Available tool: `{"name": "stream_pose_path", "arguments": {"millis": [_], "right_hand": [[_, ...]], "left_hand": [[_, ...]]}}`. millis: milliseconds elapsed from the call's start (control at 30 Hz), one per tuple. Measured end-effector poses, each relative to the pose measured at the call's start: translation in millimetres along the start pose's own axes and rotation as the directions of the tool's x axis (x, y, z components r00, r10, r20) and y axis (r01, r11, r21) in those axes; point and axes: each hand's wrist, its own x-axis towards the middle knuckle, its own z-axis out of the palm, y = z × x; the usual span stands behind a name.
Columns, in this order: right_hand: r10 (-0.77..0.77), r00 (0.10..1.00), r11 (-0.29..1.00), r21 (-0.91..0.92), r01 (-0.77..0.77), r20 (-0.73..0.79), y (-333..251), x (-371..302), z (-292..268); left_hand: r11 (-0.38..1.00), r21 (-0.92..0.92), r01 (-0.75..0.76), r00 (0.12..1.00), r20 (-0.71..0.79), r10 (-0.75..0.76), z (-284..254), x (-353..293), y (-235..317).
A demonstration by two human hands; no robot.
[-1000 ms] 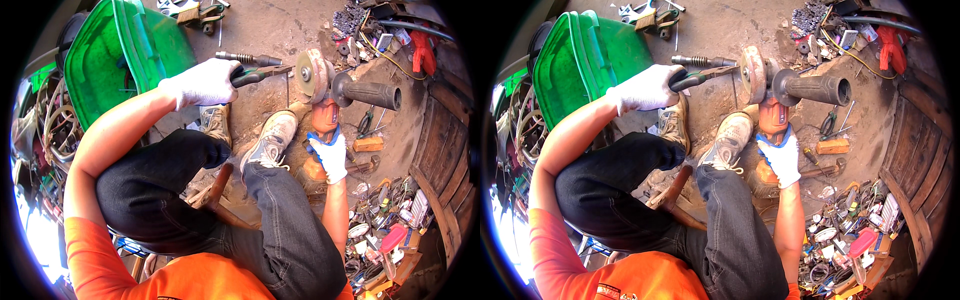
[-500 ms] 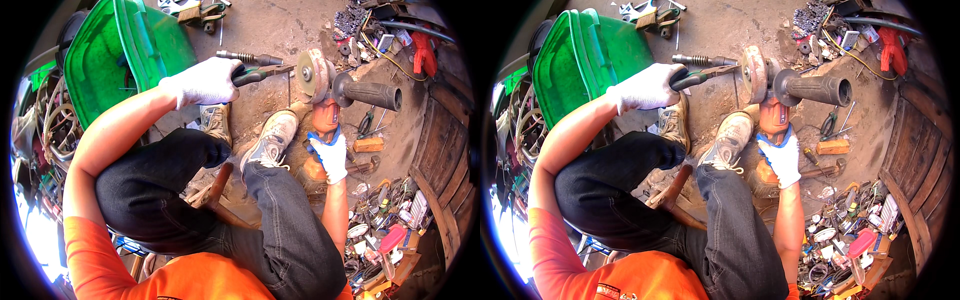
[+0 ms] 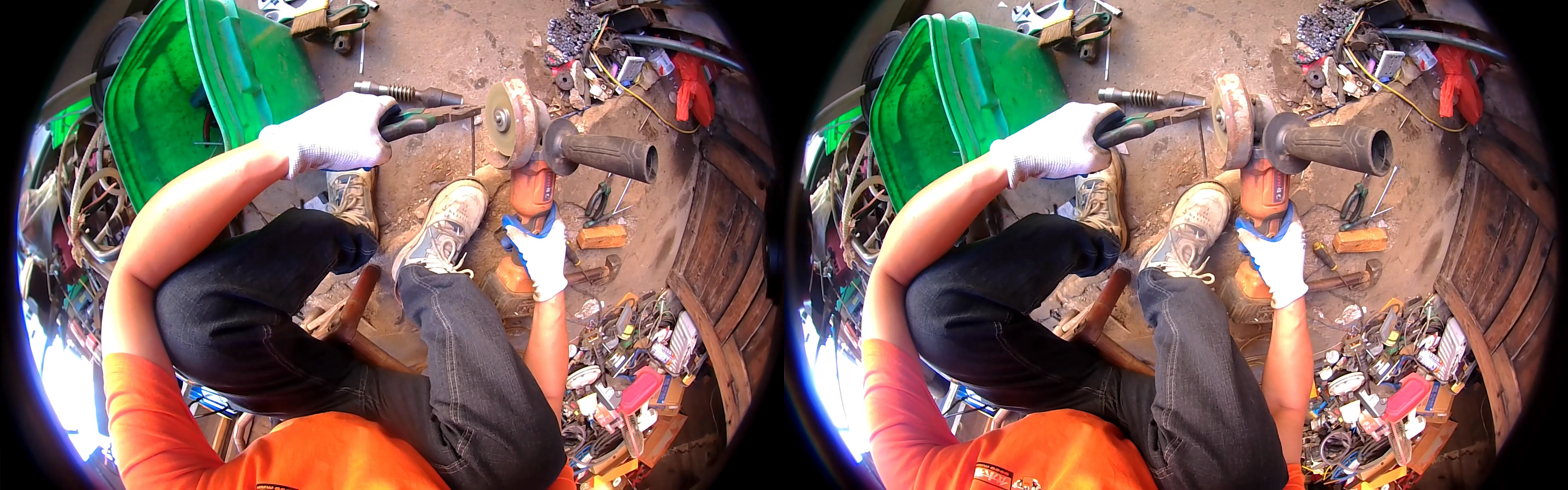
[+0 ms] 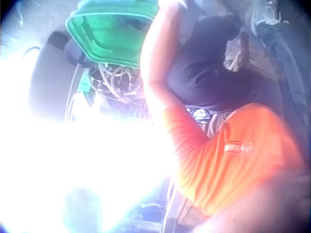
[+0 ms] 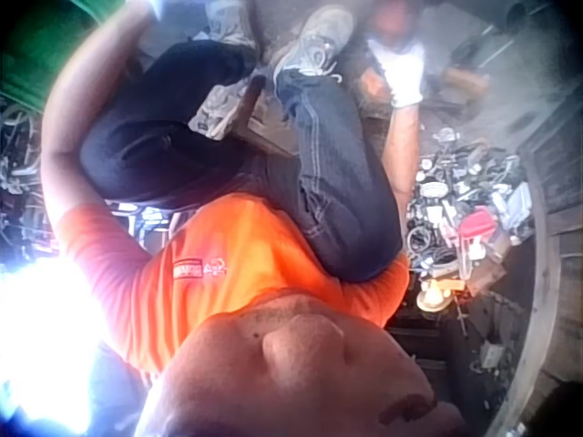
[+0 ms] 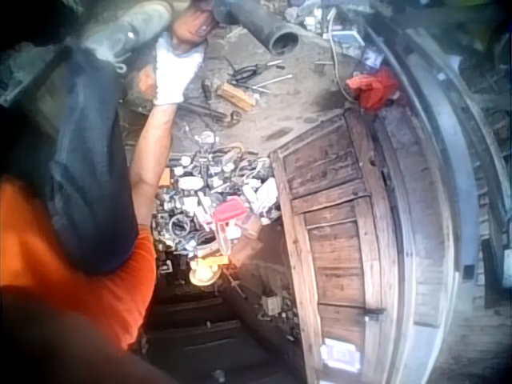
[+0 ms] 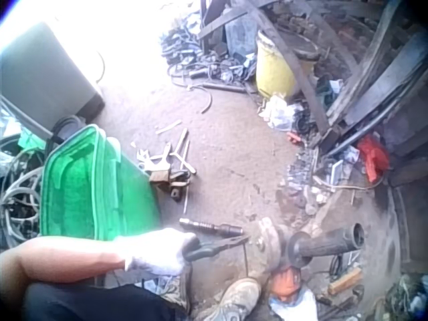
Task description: The person manipulates a cylindrical metal part, using a screwdriver to adjust internal components and an angle grinder to cut a metal rod. The person works in a cluttered workshop environment, handling tools and parts while seated on the floor.
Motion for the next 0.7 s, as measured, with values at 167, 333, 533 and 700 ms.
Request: {"name": "stream_pose_path", "arguments": {"millis": [167, 333, 533, 700], "right_hand": [[-0.017, 1.000, 1.000, -0.002, 0.017, -0.004, 1.4, 0.9, 0.2], [0.008, 1.000, 1.000, -0.029, -0.008, -0.008, -0.6, 0.3, 0.3], [-0.041, 0.999, 0.999, -0.026, 0.041, -0.013, 4.4, 2.0, -0.2], [-0.014, 1.000, 1.000, -0.022, 0.013, -0.020, 3.6, 2.2, 0.3]], "left_hand": [[1.000, -0.008, 0.001, 1.000, 0.001, -0.001, -0.4, -0.1, 0.2], [1.000, -0.017, 0.016, 1.000, 0.009, -0.016, -0.5, -0.3, 1.6], [1.000, 0.005, -0.002, 1.000, -0.018, 0.003, 1.9, 1.0, -1.1], [1.000, -0.006, -0.012, 1.000, -0.024, 0.012, 2.1, -0.2, -1.1]]}}
